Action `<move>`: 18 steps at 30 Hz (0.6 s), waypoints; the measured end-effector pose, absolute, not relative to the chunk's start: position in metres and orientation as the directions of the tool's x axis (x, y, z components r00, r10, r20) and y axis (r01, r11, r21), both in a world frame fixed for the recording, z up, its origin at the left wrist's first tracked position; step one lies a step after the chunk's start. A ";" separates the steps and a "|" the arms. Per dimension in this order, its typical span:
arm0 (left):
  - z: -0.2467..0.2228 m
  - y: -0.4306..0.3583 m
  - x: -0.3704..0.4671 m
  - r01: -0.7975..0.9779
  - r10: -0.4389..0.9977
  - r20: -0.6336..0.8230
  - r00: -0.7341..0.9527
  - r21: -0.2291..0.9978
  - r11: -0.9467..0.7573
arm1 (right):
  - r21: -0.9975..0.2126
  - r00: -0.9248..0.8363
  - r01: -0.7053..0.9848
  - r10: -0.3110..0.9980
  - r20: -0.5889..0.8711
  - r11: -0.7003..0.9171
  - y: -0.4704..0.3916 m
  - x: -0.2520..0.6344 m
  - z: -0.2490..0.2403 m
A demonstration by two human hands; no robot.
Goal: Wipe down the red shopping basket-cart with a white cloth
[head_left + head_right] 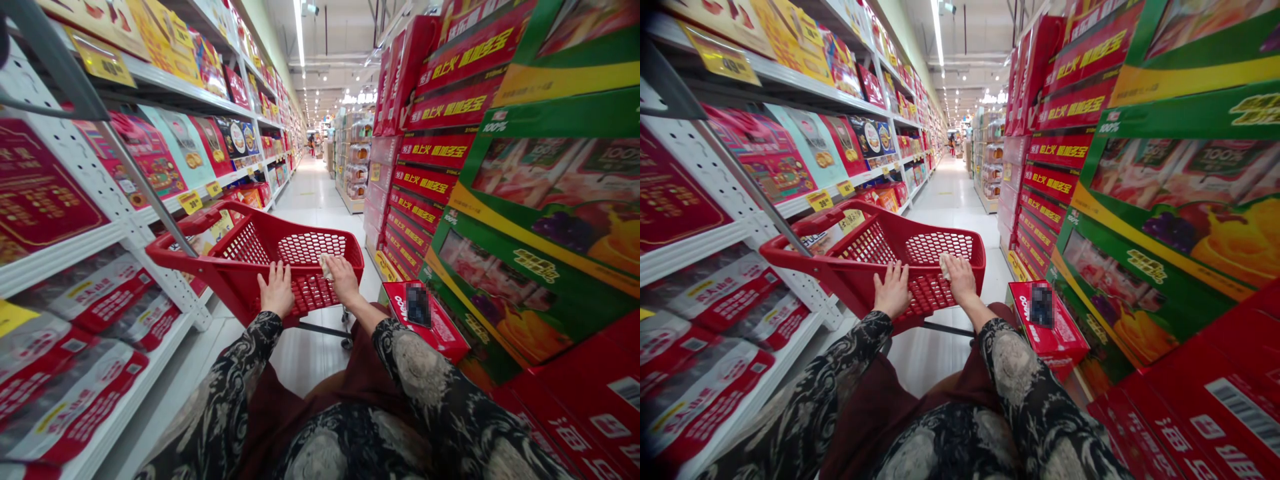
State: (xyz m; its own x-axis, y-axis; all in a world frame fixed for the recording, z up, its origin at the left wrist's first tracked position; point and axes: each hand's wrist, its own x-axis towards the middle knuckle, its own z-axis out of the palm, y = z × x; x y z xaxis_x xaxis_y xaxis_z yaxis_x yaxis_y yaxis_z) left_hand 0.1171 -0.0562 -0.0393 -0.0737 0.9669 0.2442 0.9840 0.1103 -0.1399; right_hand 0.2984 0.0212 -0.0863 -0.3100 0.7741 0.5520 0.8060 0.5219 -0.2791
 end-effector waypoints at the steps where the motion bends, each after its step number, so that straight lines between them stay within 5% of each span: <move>1: -0.040 -0.056 0.117 0.984 0.967 0.243 -0.073 -0.140 0.110 | -0.297 -0.270 0.819 0.786 0.556 0.492 0.023 0.307 -0.087; 7: -0.043 -0.054 0.119 0.985 0.961 0.262 -0.086 -0.126 0.122 | -0.368 -0.065 0.884 0.855 0.515 0.289 0.021 0.333 -0.091; 18: -0.041 -0.057 0.118 0.984 0.966 0.248 -0.073 -0.141 0.110 | -0.255 -0.316 0.831 0.798 0.514 0.493 0.008 0.288 -0.082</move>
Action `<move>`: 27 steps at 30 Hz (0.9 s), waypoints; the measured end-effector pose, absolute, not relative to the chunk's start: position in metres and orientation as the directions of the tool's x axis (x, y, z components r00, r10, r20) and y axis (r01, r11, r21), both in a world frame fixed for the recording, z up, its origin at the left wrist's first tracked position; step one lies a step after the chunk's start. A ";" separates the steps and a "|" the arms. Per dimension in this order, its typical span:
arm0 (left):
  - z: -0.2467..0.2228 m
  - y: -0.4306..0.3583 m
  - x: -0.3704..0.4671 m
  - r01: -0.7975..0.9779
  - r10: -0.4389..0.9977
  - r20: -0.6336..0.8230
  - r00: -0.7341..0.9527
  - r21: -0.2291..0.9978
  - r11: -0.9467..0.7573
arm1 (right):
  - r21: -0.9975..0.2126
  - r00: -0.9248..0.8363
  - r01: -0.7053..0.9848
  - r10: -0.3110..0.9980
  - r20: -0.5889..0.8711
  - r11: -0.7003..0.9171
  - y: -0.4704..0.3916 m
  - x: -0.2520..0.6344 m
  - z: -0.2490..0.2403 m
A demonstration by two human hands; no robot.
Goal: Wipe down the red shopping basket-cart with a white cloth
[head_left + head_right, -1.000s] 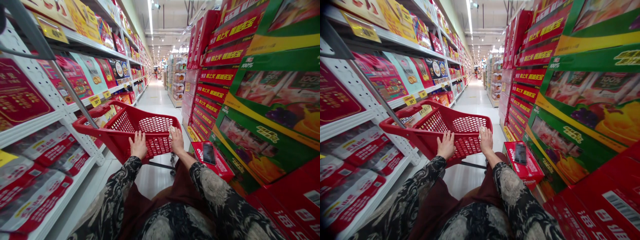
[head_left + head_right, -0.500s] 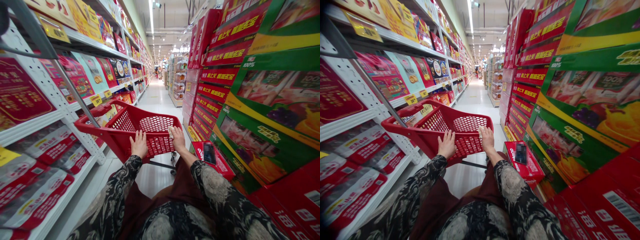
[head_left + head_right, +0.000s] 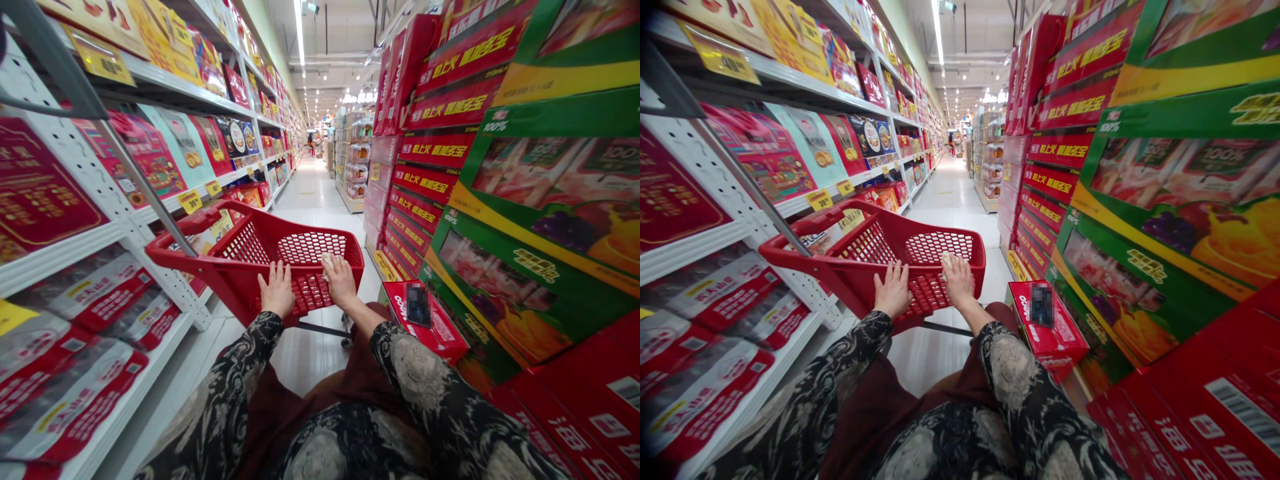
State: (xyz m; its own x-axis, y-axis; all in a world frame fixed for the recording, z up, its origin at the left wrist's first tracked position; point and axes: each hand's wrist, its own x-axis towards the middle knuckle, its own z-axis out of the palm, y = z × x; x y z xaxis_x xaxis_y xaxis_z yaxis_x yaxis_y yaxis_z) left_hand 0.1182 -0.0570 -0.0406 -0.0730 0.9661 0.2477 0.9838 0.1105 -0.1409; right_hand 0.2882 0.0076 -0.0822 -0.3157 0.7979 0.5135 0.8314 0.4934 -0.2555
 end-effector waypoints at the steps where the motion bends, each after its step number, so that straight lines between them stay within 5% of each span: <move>1: -0.041 -0.057 0.118 0.984 0.966 0.246 -0.072 -0.142 0.110 | -0.261 -0.301 0.836 0.801 0.517 0.482 0.009 0.294 -0.083; 7: -0.046 -0.055 0.121 0.985 0.964 0.257 -0.072 -0.134 0.109 | -0.352 -0.107 0.876 0.844 0.525 0.330 0.012 0.317 -0.087; 17: -0.042 -0.057 0.123 0.985 0.965 0.253 -0.071 -0.136 0.109 | -0.264 -0.301 0.832 0.797 0.524 0.488 0.009 0.288 -0.087; 27: -0.046 -0.055 0.126 0.985 0.962 0.263 -0.073 -0.133 0.111 | -0.374 -0.109 0.860 0.840 0.532 0.349 0.014 0.301 -0.092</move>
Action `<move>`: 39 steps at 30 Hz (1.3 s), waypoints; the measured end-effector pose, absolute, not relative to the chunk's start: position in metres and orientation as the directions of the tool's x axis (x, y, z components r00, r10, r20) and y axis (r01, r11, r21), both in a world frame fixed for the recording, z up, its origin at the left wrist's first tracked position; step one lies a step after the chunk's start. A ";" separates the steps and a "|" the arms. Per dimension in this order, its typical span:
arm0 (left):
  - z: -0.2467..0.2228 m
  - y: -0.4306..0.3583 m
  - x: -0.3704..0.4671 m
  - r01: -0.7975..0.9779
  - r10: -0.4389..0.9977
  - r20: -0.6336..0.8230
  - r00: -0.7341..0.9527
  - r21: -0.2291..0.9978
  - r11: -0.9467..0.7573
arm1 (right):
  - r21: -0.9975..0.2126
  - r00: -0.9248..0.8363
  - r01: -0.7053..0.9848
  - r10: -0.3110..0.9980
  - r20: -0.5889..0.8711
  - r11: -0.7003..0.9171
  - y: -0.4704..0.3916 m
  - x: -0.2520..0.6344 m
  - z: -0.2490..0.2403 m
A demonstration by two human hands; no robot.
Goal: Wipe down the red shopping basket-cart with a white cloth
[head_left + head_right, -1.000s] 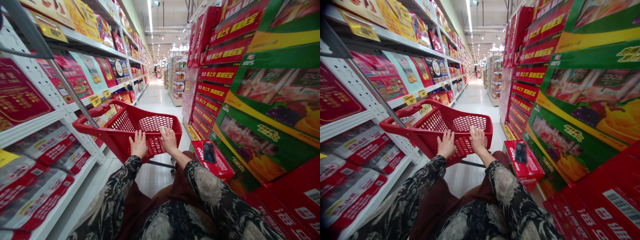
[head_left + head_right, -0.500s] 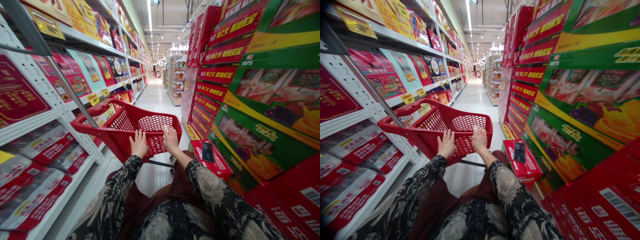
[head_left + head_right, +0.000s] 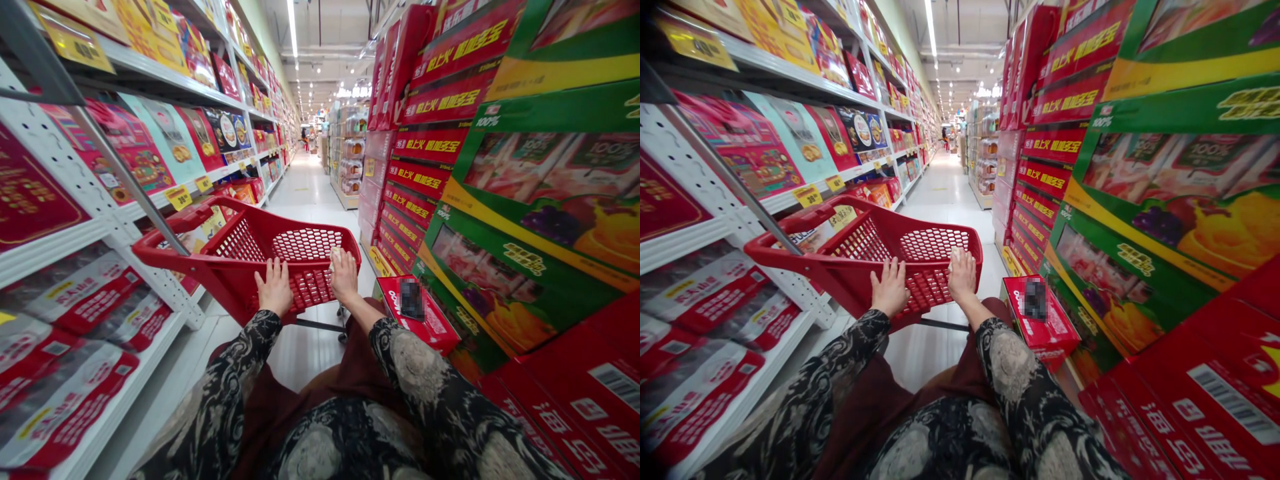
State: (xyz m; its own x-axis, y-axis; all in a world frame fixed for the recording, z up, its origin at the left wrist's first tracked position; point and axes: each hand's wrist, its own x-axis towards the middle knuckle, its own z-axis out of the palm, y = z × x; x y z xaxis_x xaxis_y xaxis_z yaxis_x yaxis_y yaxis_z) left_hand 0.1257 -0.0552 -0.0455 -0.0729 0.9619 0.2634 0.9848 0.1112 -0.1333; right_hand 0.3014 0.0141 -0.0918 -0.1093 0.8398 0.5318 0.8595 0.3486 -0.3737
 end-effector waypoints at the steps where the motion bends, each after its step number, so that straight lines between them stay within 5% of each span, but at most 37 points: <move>1: -0.045 -0.055 0.126 0.985 0.962 0.264 -0.072 -0.134 0.110 | -0.359 -0.144 0.855 0.836 0.530 0.375 0.013 0.295 -0.091; 8: -0.043 -0.056 0.125 0.983 0.964 0.258 -0.064 -0.152 0.106 | -0.277 -0.287 0.835 0.806 0.518 0.475 0.012 0.291 -0.087; 15: -0.043 -0.057 0.129 0.984 0.961 0.265 -0.072 -0.138 0.112 | -0.378 -0.042 0.892 0.878 0.477 0.248 0.013 0.314 -0.085; 22: -0.042 -0.058 0.131 0.985 0.964 0.261 -0.058 -0.141 0.098 | -0.297 -0.292 0.811 0.788 0.542 0.504 0.010 0.282 -0.084; 31: -0.043 -0.057 0.131 0.989 0.965 0.257 -0.053 -0.123 0.087 | -0.386 -0.085 0.872 0.869 0.488 0.302 0.017 0.308 -0.090; 39: -0.041 -0.058 0.134 0.987 0.962 0.267 -0.051 -0.134 0.090 | -0.260 -0.267 0.840 0.779 0.567 0.477 0.018 0.281 -0.088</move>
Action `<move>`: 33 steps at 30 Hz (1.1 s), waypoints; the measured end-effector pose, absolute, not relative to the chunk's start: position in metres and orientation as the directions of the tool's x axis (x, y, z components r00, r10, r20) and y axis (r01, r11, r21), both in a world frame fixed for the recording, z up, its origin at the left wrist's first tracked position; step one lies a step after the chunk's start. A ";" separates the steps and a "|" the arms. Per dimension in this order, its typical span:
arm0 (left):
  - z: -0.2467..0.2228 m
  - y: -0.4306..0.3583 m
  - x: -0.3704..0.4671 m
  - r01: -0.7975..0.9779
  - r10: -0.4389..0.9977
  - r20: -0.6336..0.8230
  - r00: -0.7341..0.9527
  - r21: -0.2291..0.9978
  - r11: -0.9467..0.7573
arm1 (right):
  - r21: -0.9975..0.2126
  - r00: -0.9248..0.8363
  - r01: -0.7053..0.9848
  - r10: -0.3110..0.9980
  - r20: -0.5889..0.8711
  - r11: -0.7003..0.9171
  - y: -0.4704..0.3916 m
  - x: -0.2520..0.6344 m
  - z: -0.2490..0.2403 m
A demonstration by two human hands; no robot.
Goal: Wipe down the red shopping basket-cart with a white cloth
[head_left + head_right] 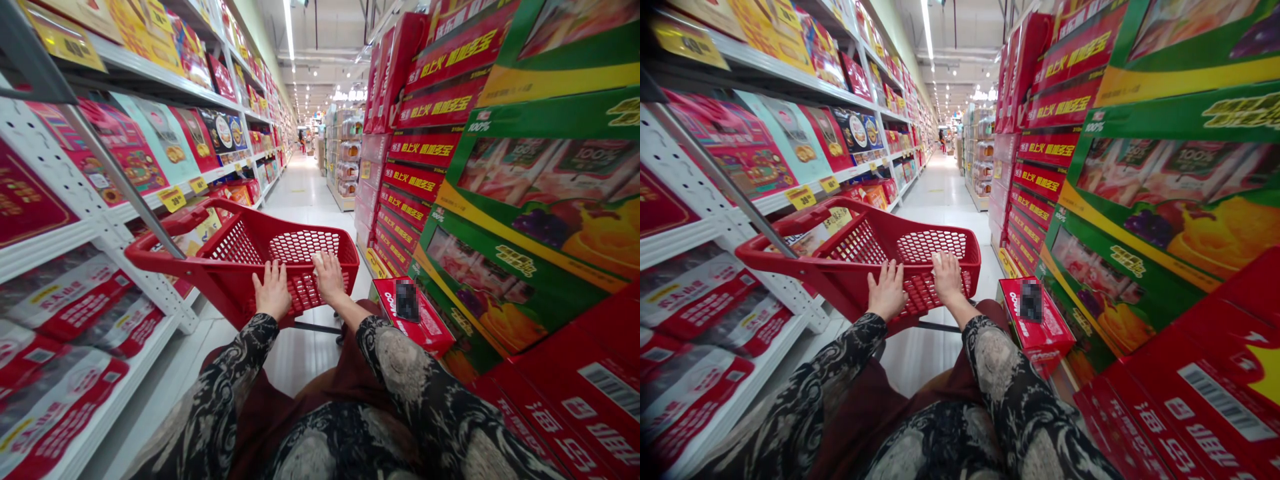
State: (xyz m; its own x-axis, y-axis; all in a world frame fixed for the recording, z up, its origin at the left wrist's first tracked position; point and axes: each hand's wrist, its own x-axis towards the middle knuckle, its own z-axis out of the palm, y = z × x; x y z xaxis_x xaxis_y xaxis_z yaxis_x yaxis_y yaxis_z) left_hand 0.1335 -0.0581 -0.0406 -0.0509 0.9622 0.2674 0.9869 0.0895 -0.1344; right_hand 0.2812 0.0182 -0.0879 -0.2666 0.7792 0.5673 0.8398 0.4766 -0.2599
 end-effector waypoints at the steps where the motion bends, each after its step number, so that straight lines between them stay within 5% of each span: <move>1: -0.040 -0.058 0.133 0.986 0.963 0.264 -0.053 -0.138 0.092 | -0.245 -0.293 0.832 0.768 0.570 0.498 0.019 0.285 -0.089; 10: -0.038 -0.057 0.128 0.986 0.968 0.250 -0.041 -0.148 0.080 | -0.445 -0.019 0.841 0.839 0.543 0.307 0.032 0.339 -0.108; 18: -0.031 -0.055 0.128 0.988 0.978 0.204 -0.035 -0.140 0.065 | -0.479 -0.035 0.821 0.865 0.500 0.310 0.044 0.338 -0.101; 22: -0.031 -0.055 0.130 0.988 0.978 0.207 -0.029 -0.142 0.060 | -0.455 -0.027 0.843 0.868 0.497 0.287 0.041 0.327 -0.096; 29: -0.031 -0.057 0.133 0.989 0.975 0.222 -0.032 -0.136 0.064 | -0.286 -0.319 0.789 0.760 0.567 0.544 0.024 0.281 -0.091; 33: -0.030 -0.059 0.132 0.989 0.974 0.224 -0.023 -0.138 0.056 | -0.276 -0.333 0.780 0.747 0.576 0.561 0.025 0.294 -0.094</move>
State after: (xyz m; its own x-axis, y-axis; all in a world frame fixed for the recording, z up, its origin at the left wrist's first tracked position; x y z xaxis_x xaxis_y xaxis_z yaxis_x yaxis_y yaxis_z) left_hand 0.1320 -0.0594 -0.0302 -0.0234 0.9743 0.2240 0.9888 0.0556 -0.1384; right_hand 0.2940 0.0249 -0.0935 -0.3331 0.7468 0.5756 0.7802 0.5611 -0.2764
